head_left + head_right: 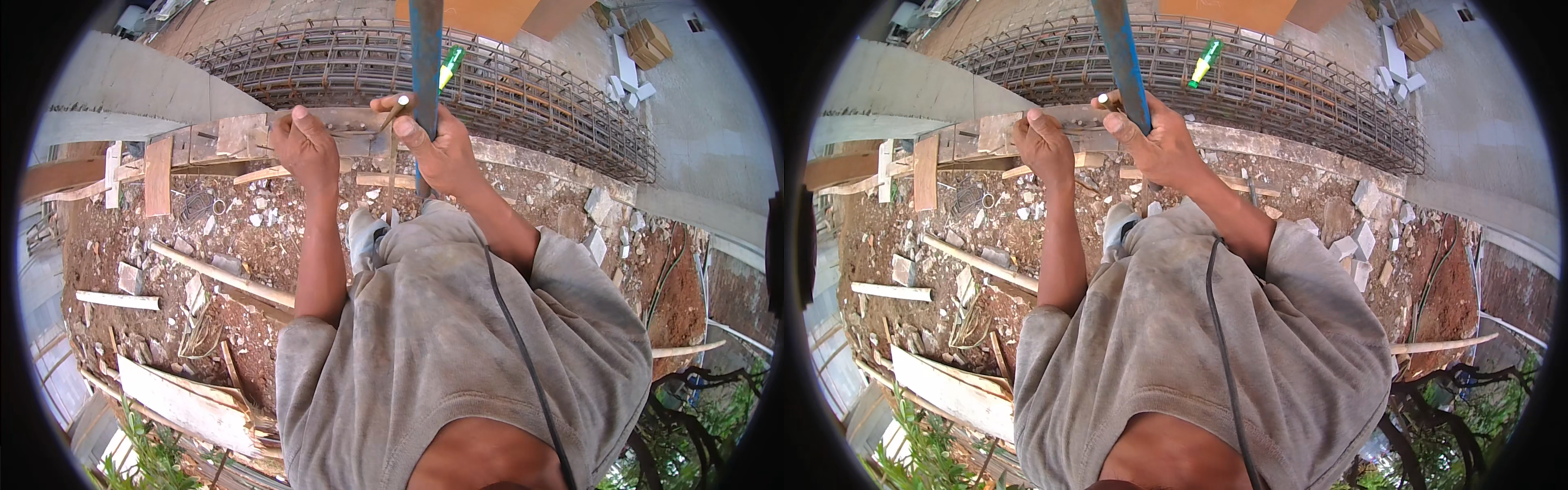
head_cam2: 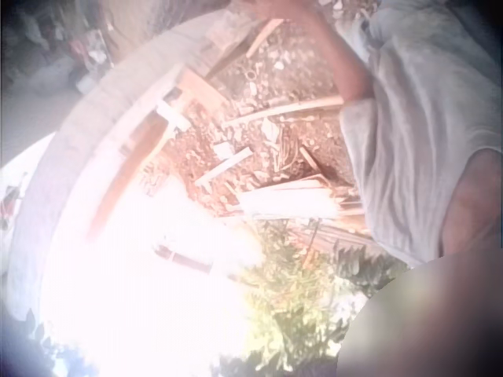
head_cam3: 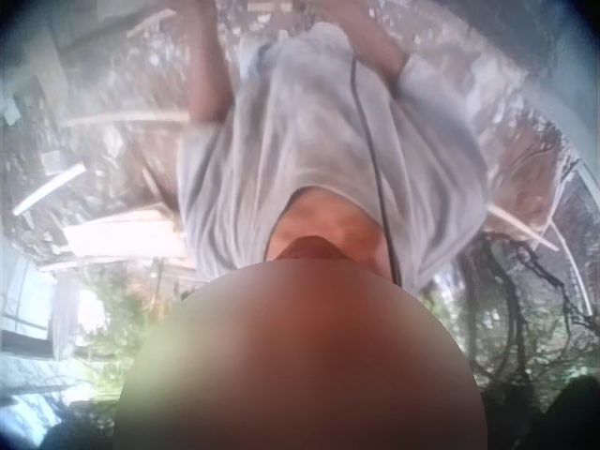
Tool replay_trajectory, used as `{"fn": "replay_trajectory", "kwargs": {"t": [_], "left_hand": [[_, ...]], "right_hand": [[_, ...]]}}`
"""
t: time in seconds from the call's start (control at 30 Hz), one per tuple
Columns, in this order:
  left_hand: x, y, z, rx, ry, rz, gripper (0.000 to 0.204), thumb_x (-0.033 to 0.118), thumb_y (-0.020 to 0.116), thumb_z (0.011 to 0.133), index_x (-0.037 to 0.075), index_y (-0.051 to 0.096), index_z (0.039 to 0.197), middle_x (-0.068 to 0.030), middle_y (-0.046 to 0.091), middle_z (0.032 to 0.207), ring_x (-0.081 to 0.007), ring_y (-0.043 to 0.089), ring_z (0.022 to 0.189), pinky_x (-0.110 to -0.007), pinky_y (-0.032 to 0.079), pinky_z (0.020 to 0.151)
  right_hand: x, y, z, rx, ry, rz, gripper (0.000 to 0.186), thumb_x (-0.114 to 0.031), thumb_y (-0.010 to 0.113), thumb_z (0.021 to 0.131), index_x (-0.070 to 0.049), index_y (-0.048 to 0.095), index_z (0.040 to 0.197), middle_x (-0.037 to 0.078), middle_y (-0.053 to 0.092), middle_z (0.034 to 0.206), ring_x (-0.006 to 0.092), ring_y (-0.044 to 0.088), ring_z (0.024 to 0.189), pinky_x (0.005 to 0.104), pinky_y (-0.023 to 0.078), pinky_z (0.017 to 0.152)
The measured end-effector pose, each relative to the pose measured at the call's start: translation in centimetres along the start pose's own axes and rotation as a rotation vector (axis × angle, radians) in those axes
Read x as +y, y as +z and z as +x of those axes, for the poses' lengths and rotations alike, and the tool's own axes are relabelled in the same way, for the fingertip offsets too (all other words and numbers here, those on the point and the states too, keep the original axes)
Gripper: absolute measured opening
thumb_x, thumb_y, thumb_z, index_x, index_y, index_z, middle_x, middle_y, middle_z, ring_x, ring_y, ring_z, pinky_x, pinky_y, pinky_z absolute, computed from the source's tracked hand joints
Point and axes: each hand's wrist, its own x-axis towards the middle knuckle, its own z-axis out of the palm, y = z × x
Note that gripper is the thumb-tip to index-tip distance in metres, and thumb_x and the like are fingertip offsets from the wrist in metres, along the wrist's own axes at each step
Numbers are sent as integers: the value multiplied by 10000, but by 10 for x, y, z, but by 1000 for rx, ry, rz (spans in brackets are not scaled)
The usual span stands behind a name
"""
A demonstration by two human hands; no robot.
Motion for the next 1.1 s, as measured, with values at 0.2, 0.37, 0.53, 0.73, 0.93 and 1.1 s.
{"fn": "replay_trajectory", "kwargs": {"t": [0.2,0.37,0.53,0.73,0.93,1.1], "left_hand": [[-18,-4,23,-347,-83,-407,657,437,326,1085,12,486,610,-44,424,527,-180,414,503,-355,346,496],[-23,-11,15,-325,-110,-507,663,416,267,1091,22,455,592,-27,403,515,-153,354,493,-344,299,481],[-27,-14,7,-254,-242,-450,612,364,286,1084,27,446,600,-35,410,526,-160,371,505,-341,305,495],[-39,-15,12,-298,-346,-615,614,383,273,1075,40,381,577,-10,346,523,-140,305,506,-333,245,498],[-50,-21,3,-337,-448,-705,585,364,271,1067,57,341,574,8,286,533,-133,254,524,-333,196,512],[-10,-22,38,-377,-383,-683,606,419,288,1072,63,344,585,24,310,565,-111,254,544,-317,187,522]], "right_hand": [[2,59,-2,235,-73,62,200,-183,615,980,-19,612,1095,109,689,1059,160,622,991,342,484,912],[-4,81,-26,294,118,-24,187,-76,595,834,-12,643,1003,65,656,942,143,591,879,327,480,826],[-5,99,-32,312,127,87,219,-65,588,791,-5,654,991,71,653,951,148,586,902,325,467,847],[-3,101,-19,338,132,74,197,-85,601,825,4,669,987,87,678,958,166,608,941,363,449,947],[8,107,-27,303,58,27,169,-106,609,845,15,673,944,117,689,938,193,627,946,438,375,1097],[-19,83,0,346,-39,128,146,-146,601,876,-8,647,874,79,646,834,185,614,866,486,397,1077]]}}
